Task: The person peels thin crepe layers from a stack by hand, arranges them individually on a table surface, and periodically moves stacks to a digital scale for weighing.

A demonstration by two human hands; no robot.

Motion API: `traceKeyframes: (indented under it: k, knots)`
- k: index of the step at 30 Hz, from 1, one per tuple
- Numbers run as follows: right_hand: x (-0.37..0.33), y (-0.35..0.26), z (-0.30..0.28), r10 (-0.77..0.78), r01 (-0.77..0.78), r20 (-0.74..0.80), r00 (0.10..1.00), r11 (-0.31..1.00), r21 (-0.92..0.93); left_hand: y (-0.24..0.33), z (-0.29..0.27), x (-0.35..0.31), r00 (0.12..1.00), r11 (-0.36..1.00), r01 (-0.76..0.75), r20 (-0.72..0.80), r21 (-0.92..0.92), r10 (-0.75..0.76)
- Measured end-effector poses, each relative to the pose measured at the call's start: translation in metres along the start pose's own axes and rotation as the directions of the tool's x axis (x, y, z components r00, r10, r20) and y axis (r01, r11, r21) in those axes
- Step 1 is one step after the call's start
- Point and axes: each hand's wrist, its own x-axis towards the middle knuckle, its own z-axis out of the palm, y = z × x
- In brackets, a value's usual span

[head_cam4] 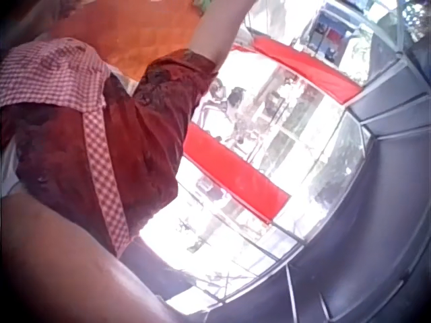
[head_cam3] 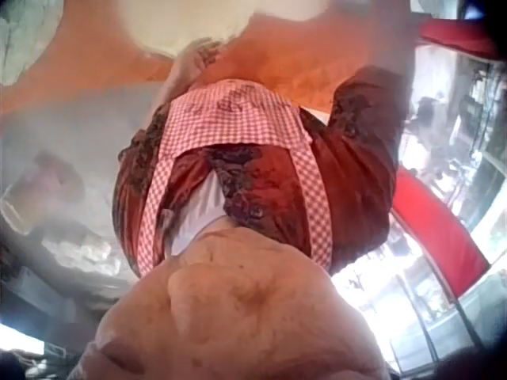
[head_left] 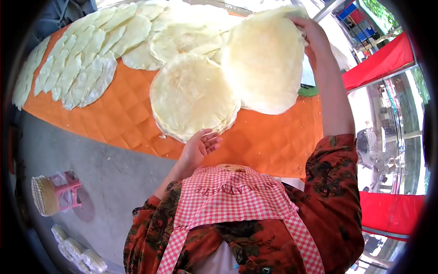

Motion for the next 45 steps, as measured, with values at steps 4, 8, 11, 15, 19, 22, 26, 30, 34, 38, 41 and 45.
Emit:
traceKeyframes:
  k: [4, 8, 11, 15, 19, 22, 26, 30, 34, 38, 41, 45]
  knots:
    - [-0.023, 0.07, -0.014, -0.023, 0.035, -0.039, 0.999, 0.935, 0.353, 0.022, -0.002, 0.005, 0.997, 0.972, -0.07, -0.035, -0.224, 0.064]
    - [-0.083, 0.223, 0.007, 0.133, -0.156, 0.085, 0.987, 0.903, 0.399, 0.022, -0.016, 0.025, 0.983, 0.908, -0.173, -0.013, -0.382, 0.181]
    - [-0.146, 0.286, 0.034, 0.446, -0.52, 0.408, 0.797, 0.849, 0.088, 0.011, -0.027, 0.038, 0.974, 0.884, -0.18, 0.05, -0.431, 0.223]
    - [-0.16, 0.331, 0.022, 0.35, -0.328, 0.588, 0.729, 0.933, -0.148, -0.004, -0.056, 0.058, 0.991, 0.981, -0.129, -0.056, -0.143, 0.122]
    - [-0.114, 0.332, 0.006, -0.273, 0.389, 0.309, 0.911, 0.819, -0.423, -0.002, -0.014, 0.062, 0.894, 0.925, -0.222, -0.313, 0.31, 0.32]
    - [-0.073, 0.333, 0.001, -0.465, 0.735, 0.575, 0.673, 0.511, -0.446, 0.006, -0.024, 0.086, 0.819, 0.796, -0.138, -0.383, 0.59, 0.426]
    - [-0.084, 0.318, 0.035, -0.3, 0.737, 0.715, 0.631, 0.521, -0.431, 0.066, -0.007, 0.058, 0.822, 0.814, -0.435, -0.201, 0.385, 0.533]
    - [-0.099, 0.313, 0.096, -0.45, 0.8, 0.678, 0.581, 0.469, -0.375, 0.05, -0.031, 0.008, 0.923, 0.933, -0.357, -0.17, -0.048, 0.345]
    - [-0.095, 0.346, 0.123, -0.516, 0.823, 0.641, 0.568, 0.378, -0.425, 0.011, -0.059, 0.023, 0.924, 0.96, -0.28, -0.269, 0.009, 0.272]
    - [-0.075, 0.341, 0.116, -0.387, 0.821, 0.743, 0.546, 0.422, -0.383, 0.01, -0.053, 0.042, 0.906, 0.945, -0.323, -0.308, -0.056, 0.292]
    - [-0.072, 0.339, 0.126, -0.301, 0.79, 0.778, 0.552, 0.489, -0.371, 0.014, -0.056, 0.054, 0.865, 0.941, -0.337, -0.4, -0.013, 0.304]
    - [-0.072, 0.337, 0.144, -0.326, 0.785, 0.735, 0.594, 0.436, -0.441, 0.028, -0.047, 0.062, 0.849, 0.936, -0.329, -0.394, 0.127, 0.352]
